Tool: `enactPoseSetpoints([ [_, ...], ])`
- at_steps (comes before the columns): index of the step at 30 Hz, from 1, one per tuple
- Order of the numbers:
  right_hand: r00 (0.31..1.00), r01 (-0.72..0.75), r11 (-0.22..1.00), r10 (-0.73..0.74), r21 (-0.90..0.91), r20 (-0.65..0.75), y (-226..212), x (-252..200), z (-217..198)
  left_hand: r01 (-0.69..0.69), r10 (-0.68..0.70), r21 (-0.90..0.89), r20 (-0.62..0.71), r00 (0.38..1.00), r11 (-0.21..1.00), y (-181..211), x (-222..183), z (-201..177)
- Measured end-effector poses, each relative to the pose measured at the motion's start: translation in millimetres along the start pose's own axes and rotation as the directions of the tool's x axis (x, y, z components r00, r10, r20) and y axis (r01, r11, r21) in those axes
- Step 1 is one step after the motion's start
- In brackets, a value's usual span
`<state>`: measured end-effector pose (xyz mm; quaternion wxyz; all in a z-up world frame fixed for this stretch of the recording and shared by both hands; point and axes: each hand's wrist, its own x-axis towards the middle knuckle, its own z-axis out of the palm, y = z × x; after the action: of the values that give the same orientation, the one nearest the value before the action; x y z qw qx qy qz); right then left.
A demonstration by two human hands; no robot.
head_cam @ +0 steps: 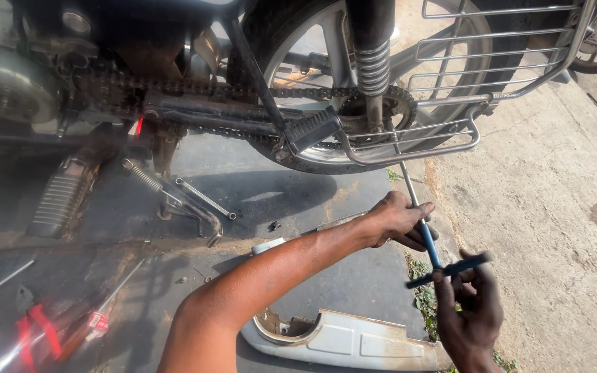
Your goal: The person kneels beside a motorcycle and works on the chain and sprocket area, handling small fasteners and fitting a part onto the chain by hand. They then use a T-handle wrench to loosen and tighten bolts near the rear wheel, remove plastic side covers and set them on the ground, and continue working on the chain cover.
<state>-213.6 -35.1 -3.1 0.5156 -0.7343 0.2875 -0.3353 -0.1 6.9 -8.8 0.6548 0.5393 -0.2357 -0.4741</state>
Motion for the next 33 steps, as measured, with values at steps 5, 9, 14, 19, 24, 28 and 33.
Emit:
enactPoseSetpoints([
  [5, 0.484, 0.407, 0.848, 0.113, -0.338, 0.868, 68, -9, -10, 0.038, -0.035, -0.145, 0.025, 0.999, 0.989, 3, 6, 0],
  [9, 0.579, -0.583, 0.808, 0.484, -0.081, 0.656, 68, -19, -6, 0.075, -0.063, -0.249, 0.057, 0.996, 0.965, 6, 13, 1],
  [14, 0.857, -0.515, 0.772, 0.472, 0.372, 0.207, 17, 3, -2, 0.009, 0.017, -0.323, 0.079, 0.997, 0.946, -13, 41, 8],
  [19, 0.944, 0.329, 0.909, -0.322, -0.254, 0.072, -14, -4, 4, -0.052, 0.041, -0.421, -0.034, 0.999, 0.906, -16, 62, 24],
  [24, 0.827, 0.245, 0.965, -0.157, -0.095, 0.54, 187, -38, -33, -0.123, 0.066, -0.488, -0.133, 0.989, 0.864, -14, 86, 21],
  [28, 0.688, -0.461, 0.887, 0.364, -0.009, 0.628, 74, -9, -5, -0.163, 0.079, -0.518, -0.181, 0.98, 0.84, -9, 81, 17],
  [33, 0.756, -0.654, 0.666, 0.585, 0.36, 0.293, 17, 6, 8, -0.214, 0.073, -0.492, -0.29, 0.954, 0.844, -6, 94, -4],
])
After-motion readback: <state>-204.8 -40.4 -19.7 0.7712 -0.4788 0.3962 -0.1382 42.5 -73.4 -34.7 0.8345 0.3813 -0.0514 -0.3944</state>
